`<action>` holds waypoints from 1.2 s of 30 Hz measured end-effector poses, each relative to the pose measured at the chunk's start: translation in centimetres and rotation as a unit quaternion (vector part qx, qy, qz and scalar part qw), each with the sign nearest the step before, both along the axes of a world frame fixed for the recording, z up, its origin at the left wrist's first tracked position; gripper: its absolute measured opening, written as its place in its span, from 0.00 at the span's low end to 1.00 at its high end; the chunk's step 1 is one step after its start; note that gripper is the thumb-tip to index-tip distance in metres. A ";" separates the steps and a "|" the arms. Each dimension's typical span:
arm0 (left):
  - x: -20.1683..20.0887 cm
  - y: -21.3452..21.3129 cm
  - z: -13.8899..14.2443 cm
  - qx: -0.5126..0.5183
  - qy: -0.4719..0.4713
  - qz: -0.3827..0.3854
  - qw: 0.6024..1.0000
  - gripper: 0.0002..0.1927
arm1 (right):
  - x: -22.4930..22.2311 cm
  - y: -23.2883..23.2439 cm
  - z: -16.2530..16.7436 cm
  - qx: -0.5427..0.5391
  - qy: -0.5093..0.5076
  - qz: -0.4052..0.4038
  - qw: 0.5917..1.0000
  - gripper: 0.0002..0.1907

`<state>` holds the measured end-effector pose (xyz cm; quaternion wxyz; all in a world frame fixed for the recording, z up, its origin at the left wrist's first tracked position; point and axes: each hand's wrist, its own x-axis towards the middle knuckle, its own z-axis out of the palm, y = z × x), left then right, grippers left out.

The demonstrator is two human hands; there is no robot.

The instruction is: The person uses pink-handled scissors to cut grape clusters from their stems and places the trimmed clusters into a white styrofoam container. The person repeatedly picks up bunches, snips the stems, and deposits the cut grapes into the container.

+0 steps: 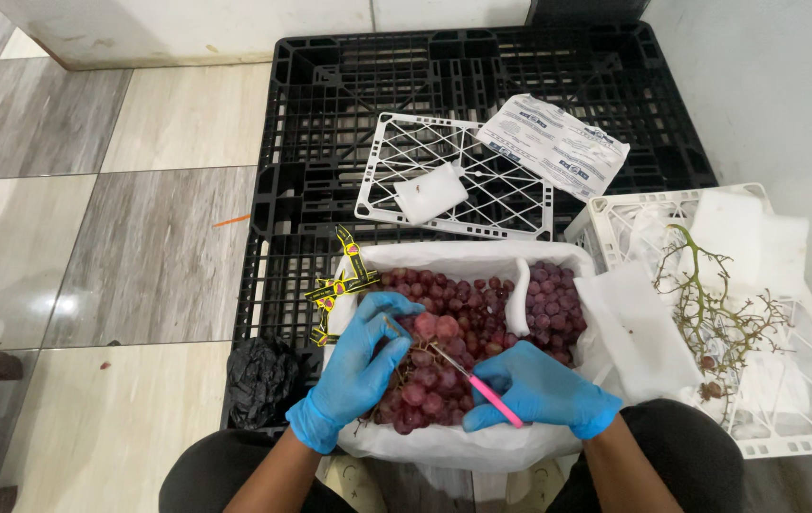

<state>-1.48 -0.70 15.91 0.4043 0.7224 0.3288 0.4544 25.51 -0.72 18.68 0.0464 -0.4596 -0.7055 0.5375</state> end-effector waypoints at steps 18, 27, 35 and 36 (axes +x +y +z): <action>0.0 -0.2 -0.3 -0.064 -0.056 -0.059 0.995 0.05 | 0.4 -0.4 -0.9 -0.122 0.072 -0.032 0.989 0.18; 0.5 -0.2 0.5 -0.097 0.010 -0.069 0.993 0.04 | 0.6 0.2 -1.5 -0.134 0.086 -0.024 0.987 0.17; 0.2 -0.1 0.5 -0.030 -0.002 -0.067 0.997 0.04 | 0.8 -0.1 -2.4 -0.076 0.104 -0.037 0.991 0.21; 0.2 0.0 0.4 -0.028 -0.004 -0.066 0.997 0.04 | 0.8 -0.2 -2.4 -0.082 0.101 -0.052 0.990 0.22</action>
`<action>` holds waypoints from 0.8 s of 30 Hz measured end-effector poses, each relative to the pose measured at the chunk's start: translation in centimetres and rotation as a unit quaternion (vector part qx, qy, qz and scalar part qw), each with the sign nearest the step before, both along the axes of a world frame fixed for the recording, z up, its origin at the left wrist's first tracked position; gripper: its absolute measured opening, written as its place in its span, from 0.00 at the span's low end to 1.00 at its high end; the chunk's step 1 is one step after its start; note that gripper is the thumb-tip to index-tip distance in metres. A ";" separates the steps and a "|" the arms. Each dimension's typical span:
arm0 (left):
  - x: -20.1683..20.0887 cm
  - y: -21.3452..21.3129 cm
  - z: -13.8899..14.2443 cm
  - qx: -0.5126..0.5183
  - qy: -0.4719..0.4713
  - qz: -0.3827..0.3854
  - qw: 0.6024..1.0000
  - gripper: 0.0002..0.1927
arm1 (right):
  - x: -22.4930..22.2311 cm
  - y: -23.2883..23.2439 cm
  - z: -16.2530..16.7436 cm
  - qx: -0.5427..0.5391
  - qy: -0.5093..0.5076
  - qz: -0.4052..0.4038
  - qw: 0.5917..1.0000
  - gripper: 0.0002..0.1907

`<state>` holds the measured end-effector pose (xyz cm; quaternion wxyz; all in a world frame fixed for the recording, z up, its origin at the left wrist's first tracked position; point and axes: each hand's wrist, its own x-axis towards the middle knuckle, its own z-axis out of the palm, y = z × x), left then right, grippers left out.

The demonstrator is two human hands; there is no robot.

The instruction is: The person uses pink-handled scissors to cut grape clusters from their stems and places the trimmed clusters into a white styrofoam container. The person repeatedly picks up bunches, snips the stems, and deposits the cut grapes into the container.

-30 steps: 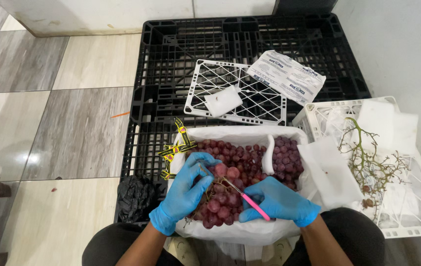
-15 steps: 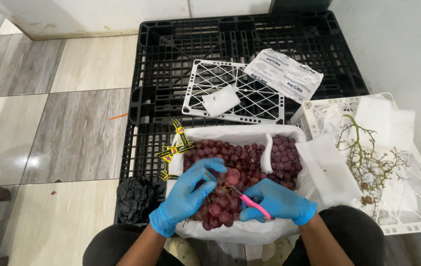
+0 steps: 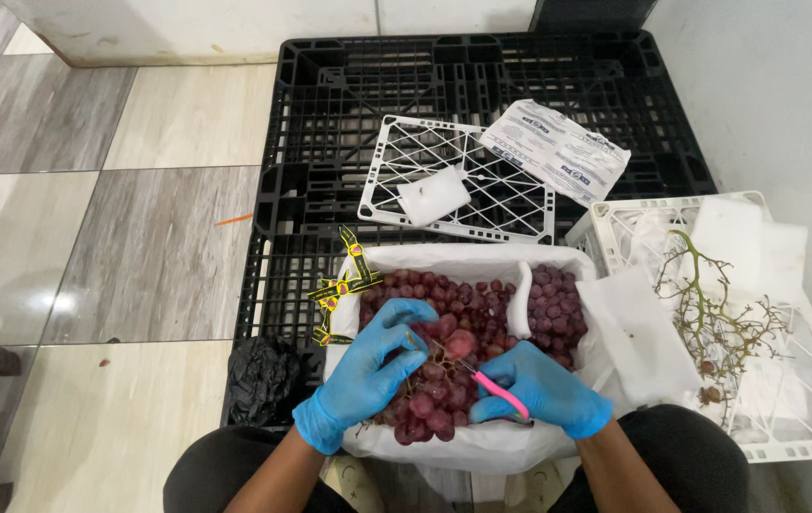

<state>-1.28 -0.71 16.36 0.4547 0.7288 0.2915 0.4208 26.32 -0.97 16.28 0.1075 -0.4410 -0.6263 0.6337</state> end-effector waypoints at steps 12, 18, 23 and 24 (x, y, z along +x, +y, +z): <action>-0.4 0.3 -0.9 -0.053 0.018 0.056 0.997 0.03 | 0.8 -0.8 3.2 0.021 -0.114 -0.001 0.993 0.16; -0.1 0.3 -1.6 -0.098 0.002 0.064 0.993 0.03 | 1.5 -0.9 3.3 0.033 -0.067 -0.045 0.996 0.17; -0.1 0.5 -1.5 -0.004 0.022 0.081 0.996 0.03 | 0.3 -1.3 2.6 0.059 -0.109 0.048 0.991 0.19; -0.2 0.4 -1.4 -0.005 0.025 0.084 0.996 0.03 | -0.1 -1.3 2.4 0.038 -0.112 0.042 0.992 0.20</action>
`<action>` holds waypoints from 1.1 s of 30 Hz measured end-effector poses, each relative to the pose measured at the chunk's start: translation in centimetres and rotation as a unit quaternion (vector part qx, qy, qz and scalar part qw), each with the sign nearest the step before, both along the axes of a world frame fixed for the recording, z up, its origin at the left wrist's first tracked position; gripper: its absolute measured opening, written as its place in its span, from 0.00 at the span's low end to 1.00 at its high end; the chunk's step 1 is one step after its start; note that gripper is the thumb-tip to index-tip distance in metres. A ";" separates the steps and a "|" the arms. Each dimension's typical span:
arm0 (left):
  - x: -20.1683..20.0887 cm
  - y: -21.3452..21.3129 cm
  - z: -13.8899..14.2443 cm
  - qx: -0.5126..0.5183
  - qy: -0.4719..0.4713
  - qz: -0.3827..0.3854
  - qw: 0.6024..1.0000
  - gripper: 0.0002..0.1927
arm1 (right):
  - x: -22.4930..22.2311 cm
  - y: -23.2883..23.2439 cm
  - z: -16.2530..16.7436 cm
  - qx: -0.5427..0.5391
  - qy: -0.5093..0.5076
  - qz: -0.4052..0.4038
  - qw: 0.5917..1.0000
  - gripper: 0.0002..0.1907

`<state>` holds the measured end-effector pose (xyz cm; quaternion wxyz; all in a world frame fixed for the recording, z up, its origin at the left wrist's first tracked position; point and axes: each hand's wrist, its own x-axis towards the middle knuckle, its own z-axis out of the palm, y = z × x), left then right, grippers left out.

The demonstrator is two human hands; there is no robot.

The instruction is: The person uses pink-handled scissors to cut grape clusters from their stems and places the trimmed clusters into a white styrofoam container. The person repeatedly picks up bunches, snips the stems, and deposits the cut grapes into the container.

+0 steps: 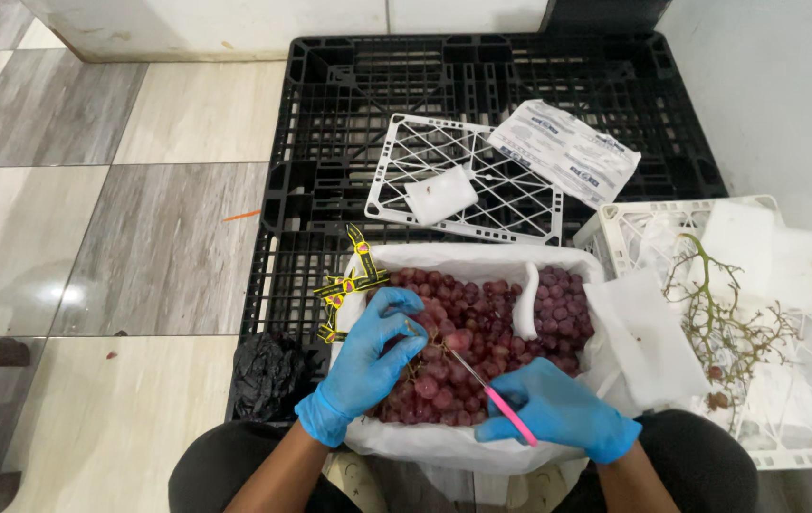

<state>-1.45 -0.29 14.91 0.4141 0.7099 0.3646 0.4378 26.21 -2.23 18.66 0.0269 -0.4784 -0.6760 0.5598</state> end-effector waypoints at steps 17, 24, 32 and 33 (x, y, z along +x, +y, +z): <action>0.4 0.0 0.7 -0.014 -0.028 -0.031 0.999 0.03 | -0.2 -0.3 -1.5 -0.025 0.044 -0.081 0.995 0.21; 0.6 0.1 0.4 0.001 -0.064 -0.047 0.997 0.03 | -0.1 -0.4 -2.1 -0.094 0.123 -0.083 0.984 0.17; 0.6 0.0 0.3 -0.060 -0.112 -0.063 0.990 0.03 | -0.1 -0.4 -2.4 -0.083 0.126 -0.080 0.985 0.18; 0.6 0.0 0.3 -0.054 -0.113 -0.065 0.990 0.03 | 0.0 -0.5 -2.4 -0.085 0.136 -0.075 0.984 0.17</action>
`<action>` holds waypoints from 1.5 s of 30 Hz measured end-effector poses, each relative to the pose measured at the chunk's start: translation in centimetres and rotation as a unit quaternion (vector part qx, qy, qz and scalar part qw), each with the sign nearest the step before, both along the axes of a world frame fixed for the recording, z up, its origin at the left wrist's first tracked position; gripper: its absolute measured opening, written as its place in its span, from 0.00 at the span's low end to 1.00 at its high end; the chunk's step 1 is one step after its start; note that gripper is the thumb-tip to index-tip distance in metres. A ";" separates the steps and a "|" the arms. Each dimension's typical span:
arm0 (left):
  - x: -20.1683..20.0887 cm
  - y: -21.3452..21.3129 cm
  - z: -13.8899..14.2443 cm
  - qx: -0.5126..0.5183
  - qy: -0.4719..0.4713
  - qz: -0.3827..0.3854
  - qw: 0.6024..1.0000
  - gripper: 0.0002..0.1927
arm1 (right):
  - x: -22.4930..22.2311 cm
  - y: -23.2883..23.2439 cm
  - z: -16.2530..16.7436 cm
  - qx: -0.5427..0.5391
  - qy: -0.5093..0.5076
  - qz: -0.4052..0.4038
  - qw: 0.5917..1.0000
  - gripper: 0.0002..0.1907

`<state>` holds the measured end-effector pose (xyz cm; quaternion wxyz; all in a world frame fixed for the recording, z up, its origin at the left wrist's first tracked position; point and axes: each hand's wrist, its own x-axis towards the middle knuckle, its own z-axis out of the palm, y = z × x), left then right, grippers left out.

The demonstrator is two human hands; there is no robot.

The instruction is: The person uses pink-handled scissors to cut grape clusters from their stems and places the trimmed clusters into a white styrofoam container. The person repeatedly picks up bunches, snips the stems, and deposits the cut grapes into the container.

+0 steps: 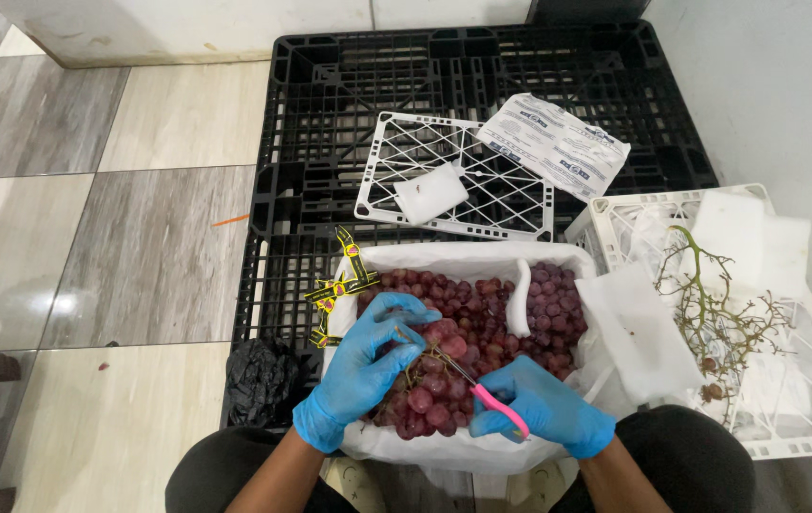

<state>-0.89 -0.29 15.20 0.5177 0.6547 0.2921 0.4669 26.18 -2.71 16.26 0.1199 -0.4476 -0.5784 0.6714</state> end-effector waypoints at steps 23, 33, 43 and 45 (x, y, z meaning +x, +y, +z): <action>-0.4 0.4 0.3 -0.047 0.061 -0.097 0.992 0.03 | 0.0 1.1 -1.1 -0.050 0.038 0.045 0.997 0.16; -0.5 0.8 0.0 -0.021 0.050 -0.082 0.995 0.04 | 0.1 0.8 -1.0 -0.044 0.082 0.030 0.995 0.15; -0.5 0.5 -0.1 0.038 0.091 0.057 0.993 0.02 | 0.8 0.2 -1.2 -0.019 0.129 -0.036 0.991 0.11; -0.6 0.6 0.0 0.051 0.091 0.072 0.992 0.02 | 0.8 0.0 -1.1 -0.015 0.120 0.003 0.993 0.14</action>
